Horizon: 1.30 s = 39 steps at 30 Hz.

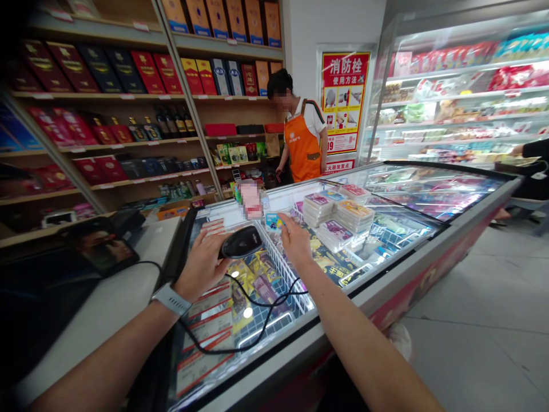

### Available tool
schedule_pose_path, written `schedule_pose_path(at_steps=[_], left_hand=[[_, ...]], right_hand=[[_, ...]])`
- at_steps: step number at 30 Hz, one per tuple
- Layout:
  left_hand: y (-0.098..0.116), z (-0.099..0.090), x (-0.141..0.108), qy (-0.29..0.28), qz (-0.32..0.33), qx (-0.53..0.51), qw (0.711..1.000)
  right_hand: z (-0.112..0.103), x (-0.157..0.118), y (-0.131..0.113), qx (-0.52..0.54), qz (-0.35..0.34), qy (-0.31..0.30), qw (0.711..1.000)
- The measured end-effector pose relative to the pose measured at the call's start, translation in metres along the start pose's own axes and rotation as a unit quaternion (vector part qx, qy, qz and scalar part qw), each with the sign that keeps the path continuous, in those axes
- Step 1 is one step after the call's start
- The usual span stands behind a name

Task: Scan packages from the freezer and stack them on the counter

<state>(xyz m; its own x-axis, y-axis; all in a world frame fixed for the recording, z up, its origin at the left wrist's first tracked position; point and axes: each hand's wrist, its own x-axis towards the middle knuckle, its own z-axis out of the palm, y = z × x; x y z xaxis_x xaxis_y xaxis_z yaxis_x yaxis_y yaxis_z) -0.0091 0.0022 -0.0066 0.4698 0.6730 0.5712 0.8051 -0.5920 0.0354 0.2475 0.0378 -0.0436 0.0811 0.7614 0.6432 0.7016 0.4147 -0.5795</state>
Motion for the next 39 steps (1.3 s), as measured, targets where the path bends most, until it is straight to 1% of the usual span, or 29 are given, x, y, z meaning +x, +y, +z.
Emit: schedule_pose_path(at_steps=[4,8,13,18,22,34,39], left_hand=[[0.0016,-0.0012,0.0008,0.000,0.003,0.002,1.000],[0.0014,-0.0016,0.0004,0.003,0.008,-0.002,1.000],[0.0001,-0.0011,-0.0006,0.004,0.004,-0.004,1.000],[0.0000,-0.0012,-0.0006,0.005,0.001,-0.008,1.000],[0.0005,-0.0016,-0.0003,0.005,0.002,-0.005,1.000],[0.0012,-0.0021,0.0001,0.010,0.004,-0.006,1.000],[-0.0003,-0.0012,-0.0008,0.009,0.008,-0.003,1.000]], right_hand=[[0.0027,0.0001,0.0028,-0.005,-0.013,0.007,1.000],[0.0039,0.0002,0.0032,-0.041,0.003,0.009,0.999],[0.0046,-0.0007,0.0003,-0.077,0.004,-0.002,0.997],[0.0069,-0.0019,-0.0030,-0.073,0.010,-0.024,0.997],[0.0083,-0.0021,-0.0030,-0.099,0.008,-0.039,0.994],[0.0034,0.0000,-0.0002,-0.122,0.041,-0.076,0.989],[0.0020,-0.0013,-0.0003,-0.154,0.055,-0.065,0.984]])
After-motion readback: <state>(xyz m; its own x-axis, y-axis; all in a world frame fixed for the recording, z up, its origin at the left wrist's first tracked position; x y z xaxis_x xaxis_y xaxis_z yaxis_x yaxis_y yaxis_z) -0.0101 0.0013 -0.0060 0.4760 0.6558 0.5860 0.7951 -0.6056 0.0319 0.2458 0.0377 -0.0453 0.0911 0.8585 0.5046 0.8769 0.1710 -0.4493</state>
